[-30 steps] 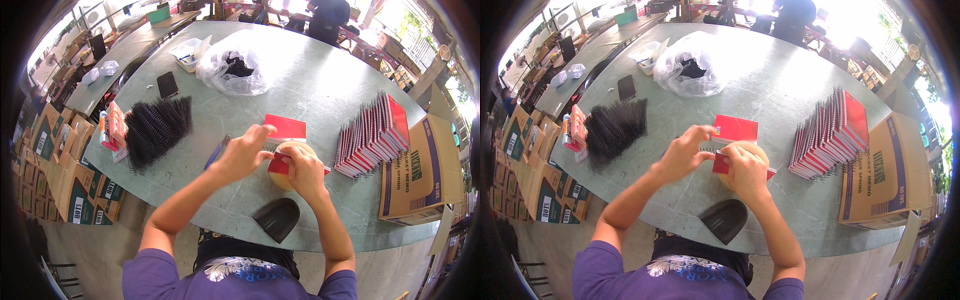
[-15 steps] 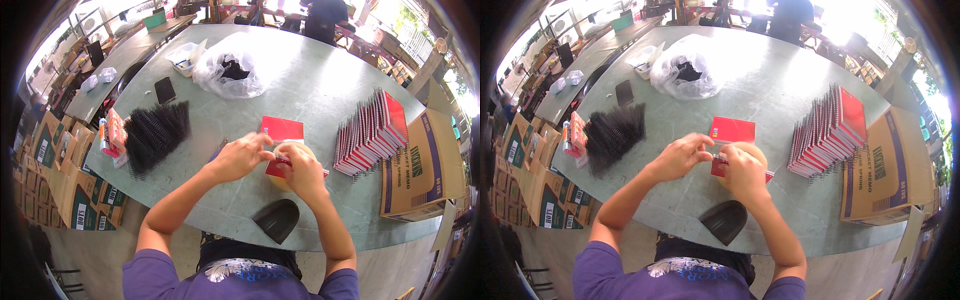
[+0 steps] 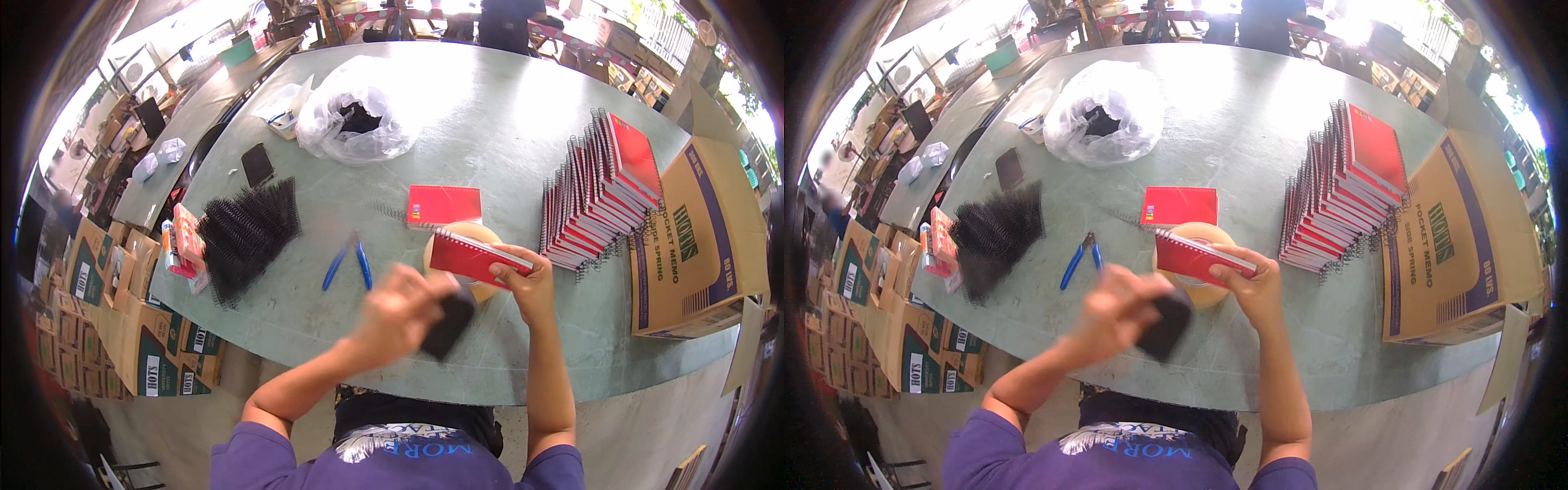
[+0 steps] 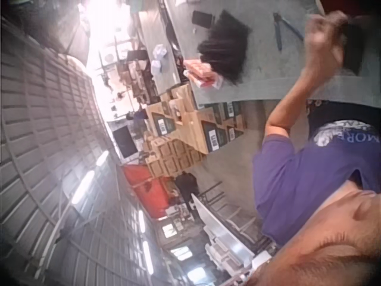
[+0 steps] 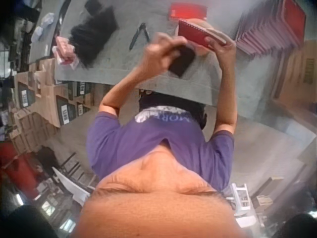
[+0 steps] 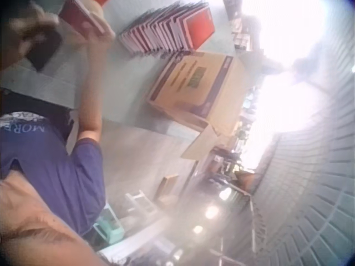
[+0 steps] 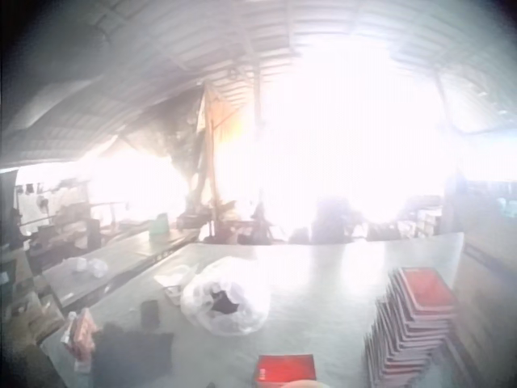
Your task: The person repeatedly picks up red notebooks and black spiral bindings from a table, inserts the spirals into the notebook spine, and stacks the finished units. The person uses pliers to adjust the spiral ends and a roll of tape to secure the binding.
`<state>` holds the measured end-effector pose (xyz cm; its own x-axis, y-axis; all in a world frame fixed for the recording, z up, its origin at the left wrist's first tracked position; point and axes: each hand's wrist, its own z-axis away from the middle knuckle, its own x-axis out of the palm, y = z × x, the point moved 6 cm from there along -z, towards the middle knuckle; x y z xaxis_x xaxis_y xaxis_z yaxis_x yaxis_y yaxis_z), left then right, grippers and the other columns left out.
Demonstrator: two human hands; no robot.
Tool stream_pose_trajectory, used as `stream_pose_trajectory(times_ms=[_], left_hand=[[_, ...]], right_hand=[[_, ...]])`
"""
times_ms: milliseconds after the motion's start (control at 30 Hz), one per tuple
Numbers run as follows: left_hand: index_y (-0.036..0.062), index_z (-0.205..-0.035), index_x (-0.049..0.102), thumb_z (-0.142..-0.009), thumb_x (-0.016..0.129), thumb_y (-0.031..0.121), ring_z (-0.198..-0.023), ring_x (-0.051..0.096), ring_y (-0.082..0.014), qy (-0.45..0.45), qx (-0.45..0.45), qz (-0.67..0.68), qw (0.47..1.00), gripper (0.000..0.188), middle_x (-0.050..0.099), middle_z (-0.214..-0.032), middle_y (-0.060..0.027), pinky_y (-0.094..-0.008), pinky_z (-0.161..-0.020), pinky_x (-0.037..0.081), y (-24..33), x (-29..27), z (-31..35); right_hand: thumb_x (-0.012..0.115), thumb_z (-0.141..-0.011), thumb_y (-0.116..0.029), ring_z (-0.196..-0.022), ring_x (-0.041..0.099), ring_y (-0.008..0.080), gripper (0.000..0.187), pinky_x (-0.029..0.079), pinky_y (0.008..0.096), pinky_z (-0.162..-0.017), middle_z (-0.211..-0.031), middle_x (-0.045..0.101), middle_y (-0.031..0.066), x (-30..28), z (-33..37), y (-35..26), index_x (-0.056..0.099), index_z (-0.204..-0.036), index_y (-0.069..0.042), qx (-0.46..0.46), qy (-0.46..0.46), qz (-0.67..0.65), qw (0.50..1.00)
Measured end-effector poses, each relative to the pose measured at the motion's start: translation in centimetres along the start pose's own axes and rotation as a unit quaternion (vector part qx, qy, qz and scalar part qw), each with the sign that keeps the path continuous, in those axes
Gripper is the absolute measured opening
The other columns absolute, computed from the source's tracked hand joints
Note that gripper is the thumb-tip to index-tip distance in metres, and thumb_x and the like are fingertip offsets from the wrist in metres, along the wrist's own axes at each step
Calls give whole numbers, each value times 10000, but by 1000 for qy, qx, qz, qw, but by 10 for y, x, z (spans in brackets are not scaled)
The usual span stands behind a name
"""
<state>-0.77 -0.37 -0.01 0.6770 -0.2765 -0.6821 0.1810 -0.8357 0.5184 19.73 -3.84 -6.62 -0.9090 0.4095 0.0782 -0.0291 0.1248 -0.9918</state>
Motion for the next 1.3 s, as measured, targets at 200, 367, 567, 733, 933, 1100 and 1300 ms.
stream_pose_trajectory(times_ms=[200, 367, 567, 733, 933, 1100, 1300], left_hand=[[65, -961, 599, -706, 696, 3, -758, 574, -236, -83, 66, -86, 991, 280, 559, -815, -113, -384, -670, 506, -15, 5, -17], [73, -949, 652, -658, 719, -30, -802, 550, -242, 216, 23, -96, 972, 315, 556, -872, -90, -352, -692, 482, -12, -48, -33], [93, -963, 665, -665, 735, 4, -842, 561, -245, 208, 25, -60, 976, 319, 571, -875, -83, -333, -741, 477, -4, -46, -35], [86, -976, 661, -665, 733, -16, -843, 566, -245, 26, 55, 7, 998, 335, 592, -898, -99, -329, -725, 481, -6, 1, -27], [65, -954, 652, -658, 743, -18, -785, 560, -211, 55, 24, 9, 998, 321, 572, -859, -76, -304, -685, 471, -4, 5, -39], [70, -973, 662, -698, 728, 6, -718, 562, -187, 123, 84, -62, 987, 290, 528, -901, -86, -295, -589, 477, 12, -12, -53], [73, -960, 662, -692, 716, 5, -768, 565, -224, 167, 79, -66, 981, 282, 532, -875, -91, -348, -659, 485, 16, -22, -64]], right_hand=[[721, -779, -57, -787, 609, 89, 237, 502, 223, -716, -888, 680, 56, 12, 1, -6, 681, -1004, 7, -41, -27, 17, 999], [721, -783, -76, -826, 603, 86, 217, 487, 227, -757, -895, 684, 40, 11, 11, 0, 694, -990, -16, -25, -19, -9, 999], [712, -790, -74, -813, 601, 73, 200, 487, 225, -739, -896, 691, 41, 12, 12, -1, 694, -981, -21, -20, -47, 49, 997], [679, -806, -47, -827, 597, 71, 196, 478, 221, -733, -921, 690, 42, 15, 12, 2, 679, -998, -5, -3, -66, 47, 997], [605, -831, 22, -857, 589, 76, 273, 474, 227, -756, -971, 680, 48, 18, 16, 0, 637, -1098, -25, -7, -95, 72, 993], [564, -836, 57, -883, 581, 81, 317, 471, 238, -782, -961, 669, 46, 23, 18, 3, 610, -1141, -18, -8, -106, 22, 994], [528, -846, 70, -848, 553, 64, 341, 457, 223, -761, -941, 659, 31, 24, 18, 13, 597, -1165, -29, 8, -120, 60, 991]])
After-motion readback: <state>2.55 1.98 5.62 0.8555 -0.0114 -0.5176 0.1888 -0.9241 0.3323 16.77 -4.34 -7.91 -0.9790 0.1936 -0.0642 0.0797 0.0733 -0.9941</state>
